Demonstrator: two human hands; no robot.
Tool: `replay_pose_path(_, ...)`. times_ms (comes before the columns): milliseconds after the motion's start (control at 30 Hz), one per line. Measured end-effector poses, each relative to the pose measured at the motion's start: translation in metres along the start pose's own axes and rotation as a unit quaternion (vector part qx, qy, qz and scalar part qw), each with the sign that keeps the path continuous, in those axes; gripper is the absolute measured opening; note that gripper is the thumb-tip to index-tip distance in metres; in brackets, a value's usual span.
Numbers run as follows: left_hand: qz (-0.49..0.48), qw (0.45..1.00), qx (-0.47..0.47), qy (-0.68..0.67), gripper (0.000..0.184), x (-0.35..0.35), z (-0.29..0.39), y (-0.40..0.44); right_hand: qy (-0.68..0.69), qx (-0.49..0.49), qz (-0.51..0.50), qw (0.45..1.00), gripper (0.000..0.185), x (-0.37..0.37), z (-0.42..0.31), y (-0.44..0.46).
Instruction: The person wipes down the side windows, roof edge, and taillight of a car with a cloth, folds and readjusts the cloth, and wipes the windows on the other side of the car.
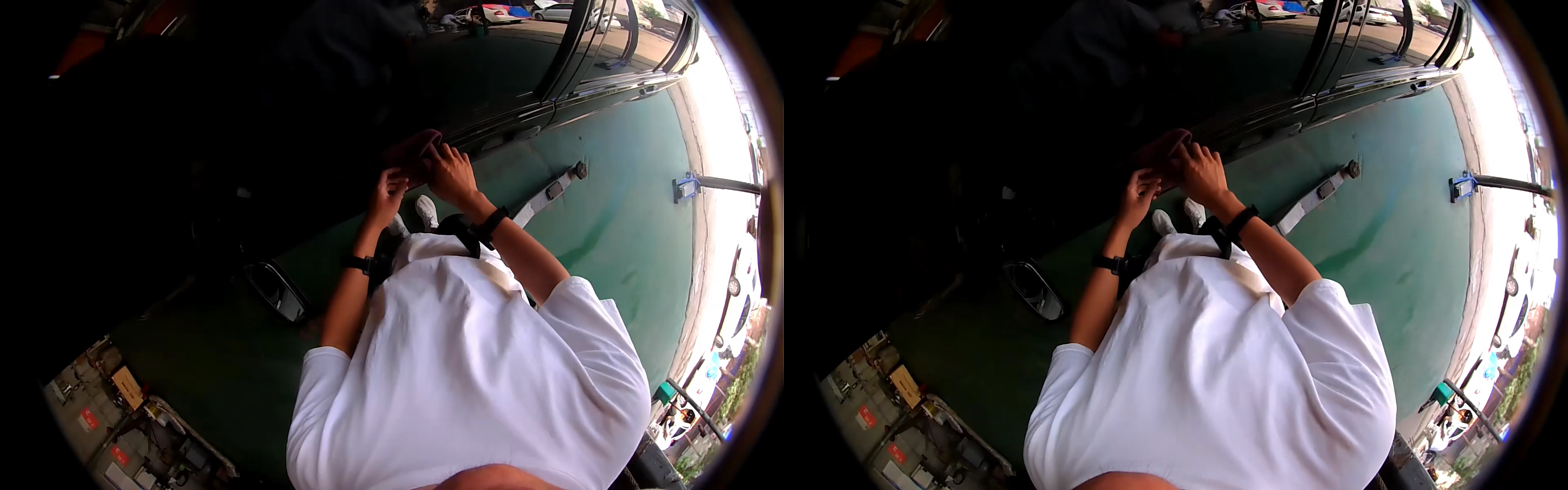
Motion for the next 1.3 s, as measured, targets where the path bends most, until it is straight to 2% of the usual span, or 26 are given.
replay_pose_path(33,-0.002,1.0,0.006,-0.004,0.037,-0.005,-0.007,-0.002,0.01,-0.035,-0.013,0.999,0.058,0.006,-0.017,0.003)
replay_pose_path(67,0.037,0.999,-0.009,-0.021,0.038,-0.019,-0.018,-0.009,0.007,-0.062,-0.042,0.997,0.053,0.021,-0.038,0.002)
replay_pose_path(100,0.076,0.996,-0.025,-0.038,0.039,-0.035,-0.029,-0.016,-0.013,-0.142,-0.049,0.989,0.049,0.037,-0.062,0.0)
replay_pose_path(133,0.152,0.988,-0.001,0.032,0.042,-0.055,-0.03,-0.025,-0.01,-0.172,-0.047,0.984,0.064,0.055,-0.084,-0.001)
replay_pose_path(167,0.221,0.97,0.018,0.102,0.044,-0.071,-0.029,-0.041,-0.041,-0.18,-0.091,0.979,0.063,0.07,-0.101,-0.001)
replay_pose_path(233,0.324,0.944,-0.012,0.051,0.045,-0.095,-0.037,-0.067,-0.019,-0.2,-0.1,0.974,0.061,0.093,-0.123,0.004)
replay_pose_path(300,0.422,0.898,0.039,0.119,0.039,-0.109,-0.01,-0.083,-0.001,-0.252,-0.109,0.962,0.064,0.113,-0.129,0.004)
replay_pose_path(333,0.405,0.904,0.027,0.133,0.039,-0.113,-0.001,-0.088,-0.003,-0.247,-0.104,0.963,0.065,0.108,-0.132,0.006)
replay_pose_path(400,0.4,0.867,0.035,0.297,0.035,-0.11,0.024,-0.088,0.009,-0.231,-0.107,0.967,0.066,0.096,-0.124,0.002)
replay_pose_path(433,0.396,0.867,0.034,0.301,0.035,-0.102,0.024,-0.081,0.004,-0.232,-0.105,0.967,0.061,0.084,-0.114,0.005)
replay_pose_path(500,0.295,0.867,0.118,0.385,0.035,-0.08,0.044,-0.067,0.015,-0.216,-0.094,0.972,0.056,0.065,-0.097,0.007)
replay_pose_path(533,0.26,0.883,0.127,0.369,0.035,-0.064,0.05,-0.058,0.006,-0.21,-0.067,0.975,0.056,0.051,-0.08,0.006)
replay_pose_path(567,0.254,0.884,0.123,0.373,0.035,-0.047,0.053,-0.048,-0.003,-0.209,-0.045,0.977,0.055,0.037,-0.059,0.004)
replay_pose_path(667,0.158,0.867,0.211,0.423,0.032,0.029,0.08,-0.011,-0.013,-0.179,-0.029,0.983,0.054,0.004,0.014,-0.003)
replay_pose_path(733,0.095,0.868,0.214,0.439,0.03,0.076,0.101,0.012,0.039,-0.163,-0.024,0.986,0.049,-0.023,0.067,-0.007)
replay_pose_path(767,0.073,0.856,0.226,0.459,0.027,0.105,0.111,0.032,0.024,-0.11,-0.057,0.992,0.054,-0.029,0.105,-0.007)
replay_pose_path(833,0.043,0.842,0.25,0.475,0.025,0.146,0.125,0.061,0.038,-0.074,-0.033,0.996,0.052,-0.059,0.146,-0.016)
replay_pose_path(1033,-0.043,0.836,0.187,0.514,0.026,0.213,0.156,0.104,0.005,0.001,-0.017,1.0,0.049,-0.107,0.21,-0.026)
replay_pose_path(1133,-0.145,0.852,0.085,0.496,0.037,0.25,0.129,0.113,0.01,0.053,0.018,0.998,0.042,-0.125,0.244,-0.029)
replay_pose_path(1167,-0.154,0.849,0.086,0.498,0.037,0.255,0.12,0.113,-0.002,0.077,0.022,0.997,0.039,-0.127,0.252,-0.033)
replay_pose_path(1233,-0.175,0.807,0.11,0.553,0.04,0.264,0.111,0.114,0.023,0.1,0.037,0.994,0.037,-0.121,0.264,-0.036)
replay_pose_path(1300,-0.182,0.804,0.084,0.559,0.045,0.267,0.104,0.121,0.046,0.123,0.055,0.99,0.036,-0.117,0.272,-0.036)
Point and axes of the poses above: each hand's wrist, its own y-axis towards the middle knuckle, its own x-axis out of the palm, z = x × y, the point moved 8 cm from there along y, towards the middle knuckle, and after that the axes turned 12 degrees about y, right-handed, at the moved point
